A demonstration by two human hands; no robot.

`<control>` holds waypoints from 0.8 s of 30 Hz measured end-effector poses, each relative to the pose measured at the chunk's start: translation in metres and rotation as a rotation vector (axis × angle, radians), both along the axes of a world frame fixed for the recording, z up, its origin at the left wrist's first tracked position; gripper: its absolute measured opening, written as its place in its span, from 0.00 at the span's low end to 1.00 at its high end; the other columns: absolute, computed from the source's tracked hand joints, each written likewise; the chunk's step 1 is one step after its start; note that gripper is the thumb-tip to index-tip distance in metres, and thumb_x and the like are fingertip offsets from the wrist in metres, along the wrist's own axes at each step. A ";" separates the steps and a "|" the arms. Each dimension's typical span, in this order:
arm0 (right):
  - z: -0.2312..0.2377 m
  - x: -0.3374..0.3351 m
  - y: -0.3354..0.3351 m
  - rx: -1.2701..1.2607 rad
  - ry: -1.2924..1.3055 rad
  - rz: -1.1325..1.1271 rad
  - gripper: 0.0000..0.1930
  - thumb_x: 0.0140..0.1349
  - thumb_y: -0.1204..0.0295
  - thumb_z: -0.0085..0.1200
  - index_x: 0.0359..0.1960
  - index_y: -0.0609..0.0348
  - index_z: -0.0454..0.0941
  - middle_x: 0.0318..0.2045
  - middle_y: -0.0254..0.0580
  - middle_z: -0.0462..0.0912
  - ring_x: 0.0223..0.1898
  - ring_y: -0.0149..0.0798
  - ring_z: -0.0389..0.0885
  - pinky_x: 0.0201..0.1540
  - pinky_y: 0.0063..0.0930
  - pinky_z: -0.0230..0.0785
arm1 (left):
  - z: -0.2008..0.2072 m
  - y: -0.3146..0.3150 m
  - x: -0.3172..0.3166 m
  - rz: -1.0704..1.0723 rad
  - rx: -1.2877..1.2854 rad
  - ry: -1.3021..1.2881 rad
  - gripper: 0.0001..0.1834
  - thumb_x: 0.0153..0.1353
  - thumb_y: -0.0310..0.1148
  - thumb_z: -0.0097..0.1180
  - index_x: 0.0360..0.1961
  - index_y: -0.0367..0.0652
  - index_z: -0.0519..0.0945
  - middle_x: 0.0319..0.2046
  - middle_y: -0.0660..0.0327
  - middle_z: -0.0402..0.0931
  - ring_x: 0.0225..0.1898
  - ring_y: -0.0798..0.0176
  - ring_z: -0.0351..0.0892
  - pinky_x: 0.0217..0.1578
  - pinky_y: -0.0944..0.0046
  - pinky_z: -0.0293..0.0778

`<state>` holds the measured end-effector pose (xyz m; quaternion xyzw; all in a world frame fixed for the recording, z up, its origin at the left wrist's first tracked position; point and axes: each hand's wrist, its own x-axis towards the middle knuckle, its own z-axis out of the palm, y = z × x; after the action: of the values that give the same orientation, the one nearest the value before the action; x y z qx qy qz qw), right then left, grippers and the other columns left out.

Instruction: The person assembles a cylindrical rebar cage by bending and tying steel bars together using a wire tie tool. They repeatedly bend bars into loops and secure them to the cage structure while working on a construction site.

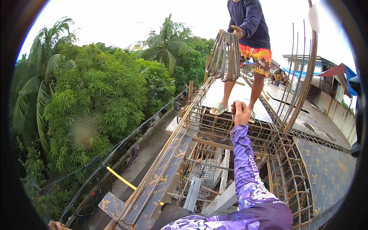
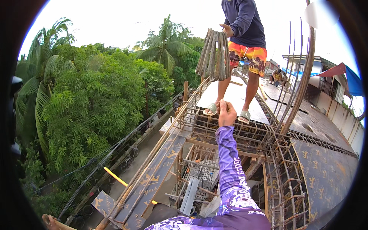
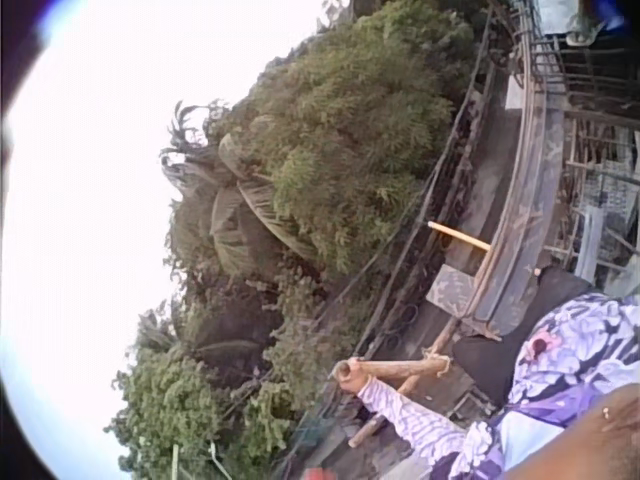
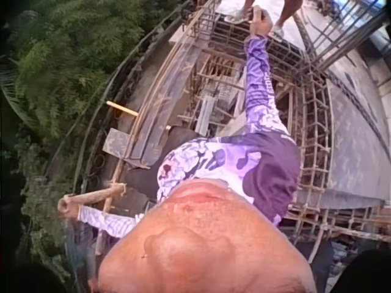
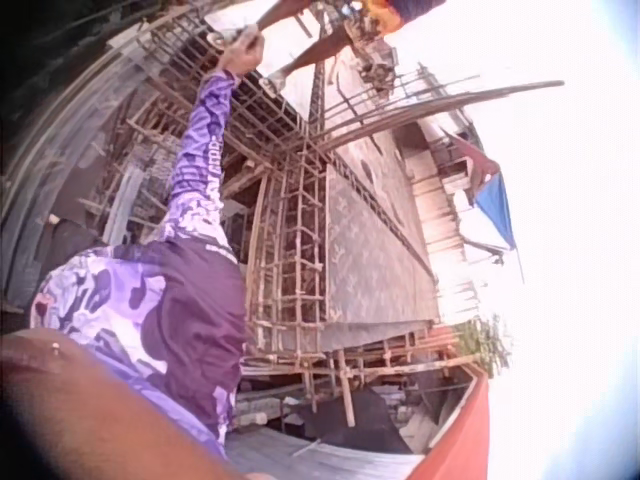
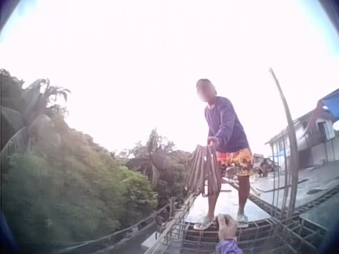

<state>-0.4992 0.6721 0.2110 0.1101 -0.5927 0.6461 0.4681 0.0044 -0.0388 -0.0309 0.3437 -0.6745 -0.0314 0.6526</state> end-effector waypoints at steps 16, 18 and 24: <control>0.063 -0.039 0.059 -0.017 -0.144 -0.027 0.29 0.59 0.47 0.50 0.44 0.65 0.75 0.42 0.45 0.79 0.41 0.38 0.77 0.43 0.28 0.70 | -0.009 -0.030 0.020 -0.666 0.511 0.174 0.11 0.56 0.29 0.54 0.40 0.41 0.70 0.26 0.57 0.75 0.27 0.61 0.75 0.31 0.61 0.72; 0.068 -0.060 0.071 0.017 -0.332 0.168 0.33 0.58 0.43 0.48 0.47 0.65 0.74 0.46 0.47 0.77 0.47 0.42 0.76 0.50 0.32 0.69 | -0.001 -0.019 0.019 -0.621 0.533 0.202 0.12 0.56 0.31 0.55 0.40 0.41 0.70 0.26 0.57 0.75 0.28 0.61 0.76 0.32 0.61 0.73; 0.047 -0.111 0.086 0.167 -0.664 0.206 0.43 0.50 0.35 0.50 0.51 0.67 0.71 0.46 0.50 0.77 0.47 0.43 0.76 0.50 0.36 0.71 | -0.003 -0.017 0.029 -0.593 0.519 0.144 0.13 0.56 0.33 0.55 0.41 0.39 0.71 0.27 0.57 0.76 0.29 0.61 0.76 0.34 0.62 0.72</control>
<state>-0.6107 0.7580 0.2581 -0.0088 -0.7489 0.6400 0.1716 0.0329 -0.0559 -0.0339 0.2844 -0.6666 -0.4118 0.5524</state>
